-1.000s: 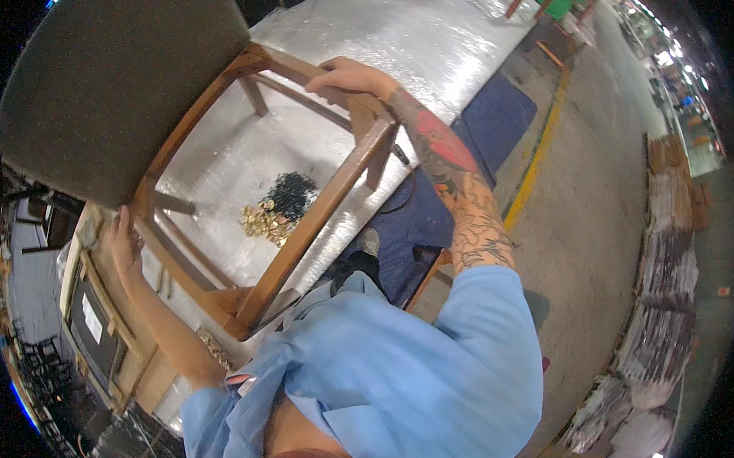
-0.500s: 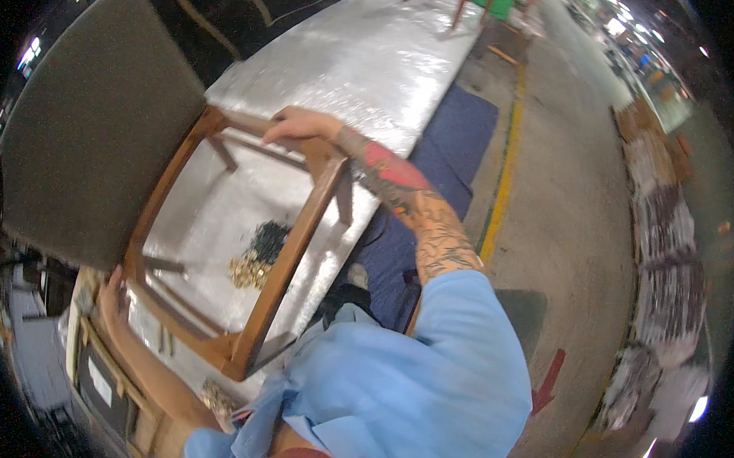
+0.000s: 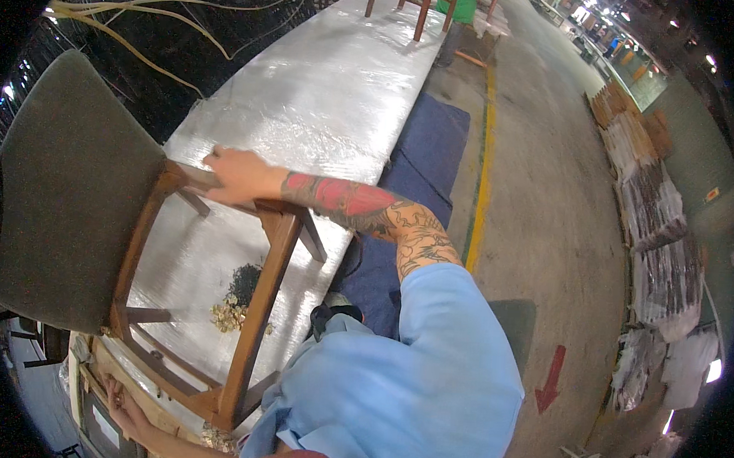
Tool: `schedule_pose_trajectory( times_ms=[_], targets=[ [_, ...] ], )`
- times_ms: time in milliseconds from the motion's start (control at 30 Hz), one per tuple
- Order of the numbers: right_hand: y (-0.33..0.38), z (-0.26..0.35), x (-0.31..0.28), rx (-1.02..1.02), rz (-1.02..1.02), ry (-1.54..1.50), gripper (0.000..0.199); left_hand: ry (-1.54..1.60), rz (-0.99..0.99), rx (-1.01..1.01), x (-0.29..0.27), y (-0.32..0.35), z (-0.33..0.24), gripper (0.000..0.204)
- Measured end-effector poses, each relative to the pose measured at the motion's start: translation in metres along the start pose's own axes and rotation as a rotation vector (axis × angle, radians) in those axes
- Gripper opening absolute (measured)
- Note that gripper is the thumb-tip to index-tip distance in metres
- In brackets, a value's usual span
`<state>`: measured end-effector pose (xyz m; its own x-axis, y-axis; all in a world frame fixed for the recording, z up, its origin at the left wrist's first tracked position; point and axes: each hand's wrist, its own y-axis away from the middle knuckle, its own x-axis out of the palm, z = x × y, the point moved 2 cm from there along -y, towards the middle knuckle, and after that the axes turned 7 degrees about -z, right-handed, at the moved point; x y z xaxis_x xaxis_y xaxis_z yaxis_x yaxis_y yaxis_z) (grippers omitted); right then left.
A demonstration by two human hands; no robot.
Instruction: The person assembles a wooden chair by attaching the seat to the frame using a pneumatic screwdriver. They position the seat, drive screws into the frame, and flip the chair to complete the assembly.
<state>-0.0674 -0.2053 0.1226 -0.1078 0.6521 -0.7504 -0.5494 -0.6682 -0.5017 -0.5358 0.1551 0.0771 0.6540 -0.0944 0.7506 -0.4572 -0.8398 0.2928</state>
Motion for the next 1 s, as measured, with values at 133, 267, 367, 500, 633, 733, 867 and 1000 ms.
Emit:
schedule_pose_trajectory(
  times_ms=[133, 267, 367, 500, 633, 733, 867, 1000],
  targets=[
    [-0.029, 0.102, -0.004, -0.375, 0.079, -0.339, 0.052, -0.33, -0.124, 0.214, 0.137, 0.135, 0.051, 0.056],
    [-0.019, 0.173, -0.01, -0.481, 0.28, -0.843, 0.043, -0.632, 0.023, 0.172, 0.19, 0.155, 0.118, 0.051],
    [-0.013, 0.183, -0.004, -0.467, 0.408, -0.904, 0.038, -0.691, 0.136, 0.184, 0.18, 0.152, 0.157, 0.044],
    [-0.006, 0.164, 0.011, -0.417, 0.587, -0.951, 0.03, -0.683, 0.122, 0.295, 0.185, 0.152, 0.19, 0.039],
    [-0.008, 0.143, 0.01, -0.322, 0.691, -1.096, 0.019, -0.715, 0.001, 0.405, 0.205, 0.161, 0.209, 0.039],
    [-0.022, 0.14, 0.021, -0.377, 0.613, -1.165, 0.016, -0.483, 0.0, 0.161, 0.196, 0.172, 0.194, 0.035],
    [-0.071, 0.07, 0.017, -0.271, 0.306, -0.968, 0.025, -0.213, -0.127, 0.012, 0.163, 0.143, 0.206, 0.036],
    [-0.125, -0.02, 0.022, -0.149, 0.139, -0.553, 0.022, -0.147, -0.088, 0.039, 0.167, 0.144, 0.218, 0.061]
  ],
)
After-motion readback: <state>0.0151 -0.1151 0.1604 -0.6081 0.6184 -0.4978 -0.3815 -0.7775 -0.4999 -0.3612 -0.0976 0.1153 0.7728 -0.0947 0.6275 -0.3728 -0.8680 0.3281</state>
